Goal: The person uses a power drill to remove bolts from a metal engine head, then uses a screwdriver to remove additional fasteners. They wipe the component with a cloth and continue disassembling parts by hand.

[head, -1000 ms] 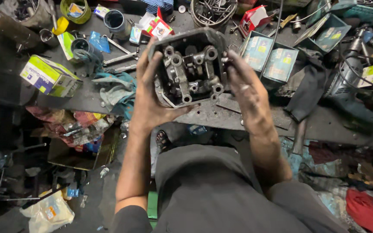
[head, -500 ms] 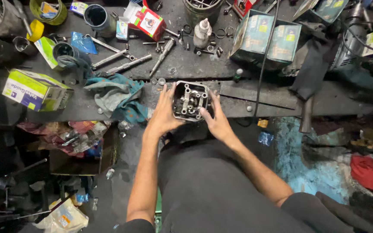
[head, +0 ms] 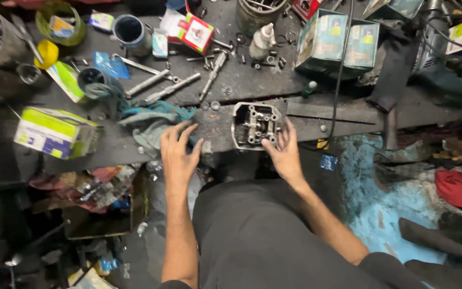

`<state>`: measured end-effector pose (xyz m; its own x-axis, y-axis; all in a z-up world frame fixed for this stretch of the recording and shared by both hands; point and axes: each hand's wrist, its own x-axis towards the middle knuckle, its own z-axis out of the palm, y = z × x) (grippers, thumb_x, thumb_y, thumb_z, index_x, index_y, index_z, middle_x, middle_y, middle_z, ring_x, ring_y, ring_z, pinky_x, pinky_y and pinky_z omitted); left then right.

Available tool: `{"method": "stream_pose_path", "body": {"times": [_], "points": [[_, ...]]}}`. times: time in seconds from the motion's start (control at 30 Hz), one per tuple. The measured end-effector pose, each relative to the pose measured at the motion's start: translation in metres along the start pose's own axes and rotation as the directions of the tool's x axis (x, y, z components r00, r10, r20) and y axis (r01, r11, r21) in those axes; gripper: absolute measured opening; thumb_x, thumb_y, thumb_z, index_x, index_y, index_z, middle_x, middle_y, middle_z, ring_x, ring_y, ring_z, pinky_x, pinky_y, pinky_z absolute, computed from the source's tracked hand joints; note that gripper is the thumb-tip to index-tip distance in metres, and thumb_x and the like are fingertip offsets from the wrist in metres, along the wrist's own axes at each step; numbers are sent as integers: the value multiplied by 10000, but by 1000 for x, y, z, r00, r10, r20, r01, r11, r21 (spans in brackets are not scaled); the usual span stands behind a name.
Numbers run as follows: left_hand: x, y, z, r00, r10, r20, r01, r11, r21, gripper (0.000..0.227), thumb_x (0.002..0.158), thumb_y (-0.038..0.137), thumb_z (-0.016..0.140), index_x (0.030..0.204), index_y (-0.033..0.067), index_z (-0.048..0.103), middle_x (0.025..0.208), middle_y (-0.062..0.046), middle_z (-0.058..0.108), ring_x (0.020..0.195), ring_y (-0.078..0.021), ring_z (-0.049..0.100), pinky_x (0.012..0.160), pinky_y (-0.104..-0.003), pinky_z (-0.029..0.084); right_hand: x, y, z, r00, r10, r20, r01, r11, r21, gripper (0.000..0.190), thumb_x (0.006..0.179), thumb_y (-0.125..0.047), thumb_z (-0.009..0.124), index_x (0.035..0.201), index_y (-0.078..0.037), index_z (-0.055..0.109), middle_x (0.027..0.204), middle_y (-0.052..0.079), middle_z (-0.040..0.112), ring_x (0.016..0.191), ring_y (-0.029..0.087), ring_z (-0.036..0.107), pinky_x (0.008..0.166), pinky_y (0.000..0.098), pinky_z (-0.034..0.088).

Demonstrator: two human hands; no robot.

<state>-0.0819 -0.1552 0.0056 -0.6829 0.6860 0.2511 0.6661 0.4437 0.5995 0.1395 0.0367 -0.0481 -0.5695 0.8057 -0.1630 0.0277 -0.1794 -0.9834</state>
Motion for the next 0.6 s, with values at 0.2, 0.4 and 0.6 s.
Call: {"method": "stream_pose_path", "body": {"times": [0.2, 0.4, 0.6], "points": [[27, -38, -16, 993, 80, 85, -75, 995, -61, 739, 676, 262, 911, 1334, 89, 625, 1347, -127, 584, 1228, -384, 494, 1049, -500, 416, 1, -15, 12, 997, 16, -72, -17, 1000, -15, 880, 858, 91, 687, 1571, -79, 201, 1613, 225, 361, 1444, 305, 458, 1122, 402, 473], [41, -65, 5, 983, -49, 175, 67, 993, -98, 897, 774, 234, 867, 1519, 55, 399, 1179, -162, 647, 1100, -385, 576, 962, -486, 464, -1, -40, 16, 989, 72, -129, -70, 997, 21, 931, 800, 165, 696, 1558, -108, 228, 1652, 197, 217, 1455, 337, 431, 1092, 419, 502], [61, -73, 32, 952, -283, 120, 268, 956, 121, 911, 756, 296, 835, 1532, 70, 415, 793, -203, 721, 726, -448, 685, 657, -548, 525, 17, -42, 2, 991, 118, -60, -116, 992, 41, 951, 727, 171, 730, 1519, -108, 284, 1651, 231, 271, 1394, 380, 489, 1034, 435, 541]]}}
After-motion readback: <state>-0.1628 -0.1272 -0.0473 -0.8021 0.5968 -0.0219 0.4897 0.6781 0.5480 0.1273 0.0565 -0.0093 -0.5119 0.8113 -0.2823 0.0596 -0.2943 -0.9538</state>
